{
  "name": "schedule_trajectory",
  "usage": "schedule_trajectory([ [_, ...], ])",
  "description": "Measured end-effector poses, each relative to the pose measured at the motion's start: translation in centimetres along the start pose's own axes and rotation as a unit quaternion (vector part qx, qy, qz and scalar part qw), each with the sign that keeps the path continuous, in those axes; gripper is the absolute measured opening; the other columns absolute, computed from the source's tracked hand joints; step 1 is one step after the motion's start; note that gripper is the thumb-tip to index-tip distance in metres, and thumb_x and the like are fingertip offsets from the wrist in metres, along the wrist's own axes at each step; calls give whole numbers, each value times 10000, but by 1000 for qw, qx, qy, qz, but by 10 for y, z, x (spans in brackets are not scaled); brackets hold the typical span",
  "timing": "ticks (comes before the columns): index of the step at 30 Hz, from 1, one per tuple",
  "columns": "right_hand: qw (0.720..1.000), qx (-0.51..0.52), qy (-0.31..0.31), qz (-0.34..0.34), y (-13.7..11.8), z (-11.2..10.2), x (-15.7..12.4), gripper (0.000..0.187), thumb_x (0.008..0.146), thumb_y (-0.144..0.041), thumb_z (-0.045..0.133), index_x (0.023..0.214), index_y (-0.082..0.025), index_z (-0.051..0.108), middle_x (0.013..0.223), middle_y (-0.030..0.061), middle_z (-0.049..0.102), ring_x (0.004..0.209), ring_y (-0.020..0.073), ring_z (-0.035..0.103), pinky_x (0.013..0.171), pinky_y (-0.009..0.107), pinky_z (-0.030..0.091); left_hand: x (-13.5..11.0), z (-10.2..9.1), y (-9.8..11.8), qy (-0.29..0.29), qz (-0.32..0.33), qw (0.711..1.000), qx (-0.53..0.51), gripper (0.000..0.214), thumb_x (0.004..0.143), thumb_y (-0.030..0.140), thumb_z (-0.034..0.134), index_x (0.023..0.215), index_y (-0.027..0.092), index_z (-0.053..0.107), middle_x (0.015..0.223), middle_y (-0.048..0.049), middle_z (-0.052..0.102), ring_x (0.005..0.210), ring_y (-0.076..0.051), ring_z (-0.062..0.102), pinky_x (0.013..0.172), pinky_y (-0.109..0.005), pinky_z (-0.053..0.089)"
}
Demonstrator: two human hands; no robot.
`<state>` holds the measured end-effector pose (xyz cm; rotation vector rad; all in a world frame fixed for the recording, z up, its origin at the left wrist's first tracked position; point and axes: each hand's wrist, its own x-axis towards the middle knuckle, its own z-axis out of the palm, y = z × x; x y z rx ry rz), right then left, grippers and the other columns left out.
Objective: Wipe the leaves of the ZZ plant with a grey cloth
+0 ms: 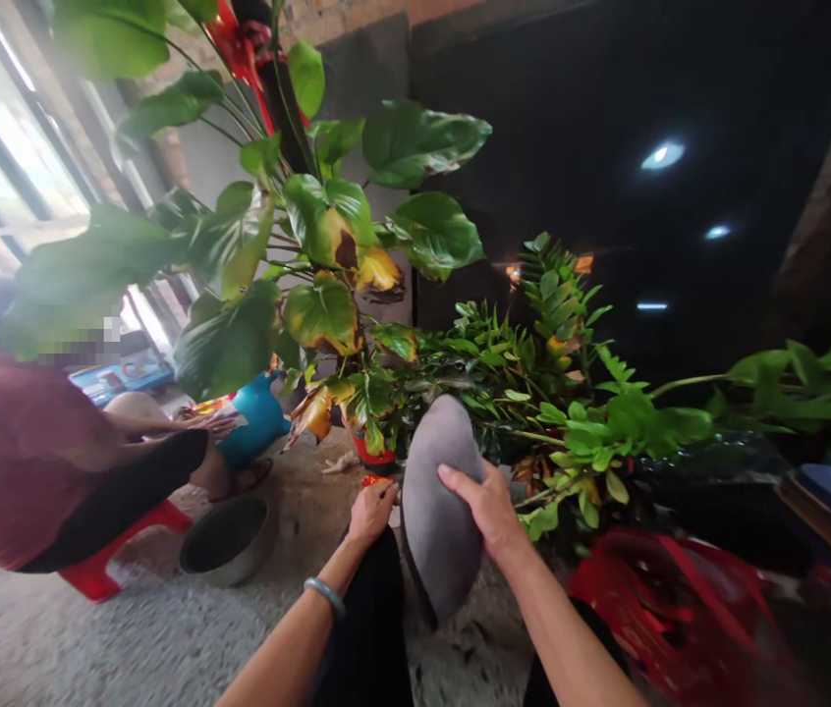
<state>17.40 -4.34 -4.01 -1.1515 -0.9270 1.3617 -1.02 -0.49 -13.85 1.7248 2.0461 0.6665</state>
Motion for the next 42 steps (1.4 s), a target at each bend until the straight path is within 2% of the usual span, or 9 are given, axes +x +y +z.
schedule_trajectory([
  [5,998,28,51,6,5,13,38,373,432,-402,759,714,-167,691,603,30,698,603,230,624,598,327,473,1,5,-6,-1,-13,1000,1,316,878,212,438,670,193,675,720,-26,684,738,-141,600,621,-214,345],
  [11,993,-28,2,112,58,7,-1,274,466,-331,751,654,-138,701,564,78,692,516,247,619,520,345,468,7,8,-17,-7,-26,1000,0,285,863,167,440,684,183,661,754,-46,692,747,-145,594,616,-218,338],
  [14,998,-16,-16,65,39,-2,-6,311,482,-352,760,711,-148,709,624,55,711,555,225,626,552,321,475,9,8,-19,-13,-25,1000,-7,282,872,201,445,687,184,658,764,-34,696,750,-137,593,618,-211,336],
  [21,988,63,135,-45,4,9,56,405,421,-421,756,735,-170,700,729,44,735,720,247,645,670,330,489,11,14,-13,-1,-21,1000,-14,295,868,227,458,637,178,636,702,-31,669,720,-141,574,597,-216,315],
  [29,994,-1,7,105,67,18,-18,293,461,-341,734,675,-141,726,629,85,718,587,270,650,570,356,496,14,17,-21,26,-16,998,-51,320,841,181,424,555,181,568,621,-8,620,633,-131,526,564,-212,314],
  [32,999,3,-26,29,43,12,-13,345,492,-376,748,753,-152,726,694,63,731,642,251,654,616,336,501,16,19,-22,31,-3,997,-73,313,839,248,439,569,181,583,622,1,621,636,-132,530,568,-209,329],
  [35,995,46,76,-46,21,4,19,402,472,-412,764,779,-157,713,752,64,737,715,255,656,664,339,505,17,22,-21,37,0,995,-88,327,833,276,437,566,179,597,591,0,611,626,-137,537,573,-218,336],
  [38,988,77,135,10,24,0,39,399,476,-438,740,761,-160,708,723,68,735,730,272,665,643,357,513,17,24,-19,44,1,994,-99,334,823,287,449,542,180,595,573,-4,600,621,-137,542,587,-226,343],
  [42,992,36,65,104,54,3,10,325,447,-382,754,665,-144,715,621,90,715,615,293,663,553,376,510,17,24,-20,44,2,993,-108,317,797,263,465,509,190,576,546,-2,584,597,-143,533,582,-238,355],
])
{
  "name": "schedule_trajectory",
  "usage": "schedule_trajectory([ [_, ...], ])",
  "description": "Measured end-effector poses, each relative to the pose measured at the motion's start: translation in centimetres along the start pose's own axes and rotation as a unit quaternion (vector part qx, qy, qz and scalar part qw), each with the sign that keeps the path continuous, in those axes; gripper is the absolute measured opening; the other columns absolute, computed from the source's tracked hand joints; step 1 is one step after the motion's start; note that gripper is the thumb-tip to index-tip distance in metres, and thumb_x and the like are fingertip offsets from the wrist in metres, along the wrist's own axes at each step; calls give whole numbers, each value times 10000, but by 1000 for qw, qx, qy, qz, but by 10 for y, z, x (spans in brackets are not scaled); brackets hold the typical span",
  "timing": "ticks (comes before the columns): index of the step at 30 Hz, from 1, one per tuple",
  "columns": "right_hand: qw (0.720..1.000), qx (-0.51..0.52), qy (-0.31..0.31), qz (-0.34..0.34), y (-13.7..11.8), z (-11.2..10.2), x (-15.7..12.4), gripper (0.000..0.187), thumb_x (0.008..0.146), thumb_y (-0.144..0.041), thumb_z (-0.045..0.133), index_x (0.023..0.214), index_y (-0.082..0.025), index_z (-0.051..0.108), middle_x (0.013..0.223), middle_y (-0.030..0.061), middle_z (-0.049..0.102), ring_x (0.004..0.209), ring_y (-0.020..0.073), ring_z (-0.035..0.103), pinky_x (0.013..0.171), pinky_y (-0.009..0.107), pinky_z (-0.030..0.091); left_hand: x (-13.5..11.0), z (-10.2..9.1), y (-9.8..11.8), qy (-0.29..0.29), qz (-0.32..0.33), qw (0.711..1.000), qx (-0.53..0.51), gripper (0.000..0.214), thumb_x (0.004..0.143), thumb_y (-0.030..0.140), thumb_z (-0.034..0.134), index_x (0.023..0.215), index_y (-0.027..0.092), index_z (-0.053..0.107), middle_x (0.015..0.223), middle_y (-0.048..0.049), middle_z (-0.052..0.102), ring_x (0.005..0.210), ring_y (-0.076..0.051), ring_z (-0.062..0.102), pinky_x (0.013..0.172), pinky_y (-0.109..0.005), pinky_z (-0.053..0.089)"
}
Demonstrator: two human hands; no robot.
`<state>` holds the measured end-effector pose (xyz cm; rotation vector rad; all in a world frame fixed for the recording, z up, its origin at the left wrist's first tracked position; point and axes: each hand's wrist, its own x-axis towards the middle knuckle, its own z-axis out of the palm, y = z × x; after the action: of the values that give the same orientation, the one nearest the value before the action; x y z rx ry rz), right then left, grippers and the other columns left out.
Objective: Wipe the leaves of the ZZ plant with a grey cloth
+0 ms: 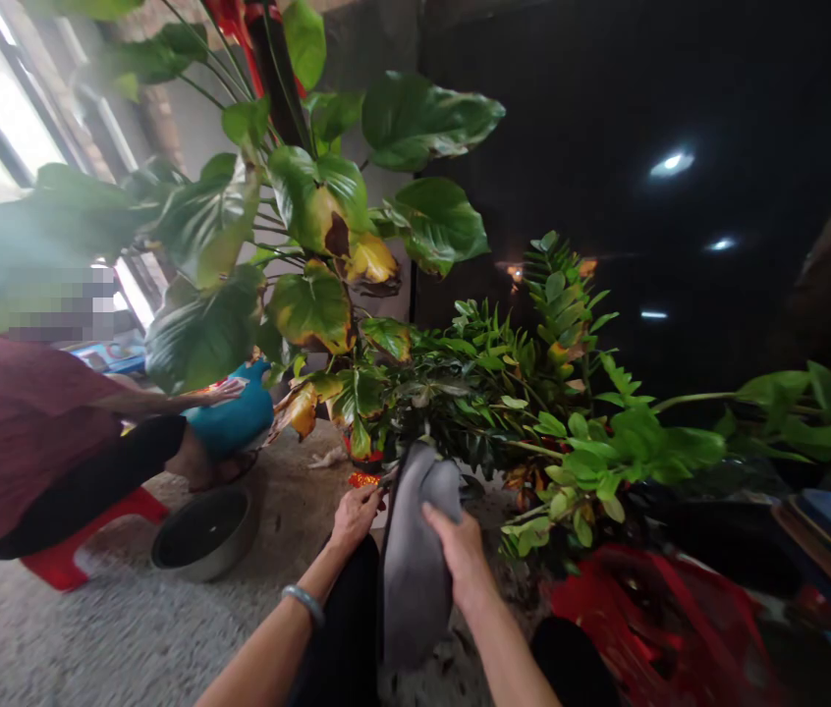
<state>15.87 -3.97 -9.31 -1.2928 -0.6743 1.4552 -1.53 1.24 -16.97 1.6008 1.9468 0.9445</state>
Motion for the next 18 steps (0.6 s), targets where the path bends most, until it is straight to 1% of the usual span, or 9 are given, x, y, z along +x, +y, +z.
schedule_trajectory([
  [2,998,-42,-38,5,11,-3,-20,323,451,-381,751,672,-147,722,630,83,718,616,286,665,564,362,512,0,-1,-1,-1,2,1000,-5,316,798,283,465,514,196,575,550,-4,588,599,-152,535,575,-242,366],
  [4,996,-67,-39,-32,4,-8,-31,340,456,-392,752,697,-154,723,649,70,724,632,274,665,589,348,517,0,-2,-1,-1,4,1000,-7,329,804,305,458,517,196,573,555,-6,589,603,-156,541,578,-245,373],
  [6,994,-44,19,-95,-19,-13,-27,370,447,-405,762,714,-154,711,674,71,728,649,270,664,607,346,523,0,-2,-1,2,1,1000,-6,342,813,304,440,517,193,572,556,-4,585,599,-152,545,584,-245,371],
  [9,964,52,176,-191,-58,-18,4,417,452,-411,763,783,-169,687,818,79,743,795,273,669,689,338,532,0,-1,2,10,-3,1000,0,347,816,292,432,518,192,578,562,-3,587,611,-144,547,598,-239,363],
  [11,953,92,223,-184,-68,-20,25,396,464,-385,758,799,-191,673,877,65,742,906,267,655,749,323,526,-1,0,3,10,-1,1000,3,340,809,285,449,507,192,577,555,0,586,616,-140,543,598,-232,356],
  [12,958,96,218,-157,-65,-20,32,369,462,-365,759,775,-192,672,851,69,744,917,276,654,749,333,529,-1,1,4,10,0,1000,4,337,805,280,457,503,192,576,549,3,583,614,-138,540,593,-230,351],
  [14,983,89,146,-64,-46,-21,33,300,455,-353,758,685,-182,672,720,86,735,849,311,671,688,375,545,-1,2,4,9,2,1000,6,330,802,269,465,501,191,575,541,8,580,603,-133,529,580,-227,339],
  [16,995,77,43,43,-16,-20,20,289,444,-377,763,614,-162,669,614,103,710,743,334,682,611,404,546,0,3,3,7,0,1000,8,323,800,258,468,503,189,574,539,13,576,589,-128,517,569,-225,329],
  [18,991,62,-31,114,7,-20,0,324,426,-397,778,605,-150,672,593,99,705,687,322,683,585,386,540,0,3,2,4,-2,1000,10,320,795,248,470,495,188,566,535,15,569,582,-123,510,562,-223,323],
])
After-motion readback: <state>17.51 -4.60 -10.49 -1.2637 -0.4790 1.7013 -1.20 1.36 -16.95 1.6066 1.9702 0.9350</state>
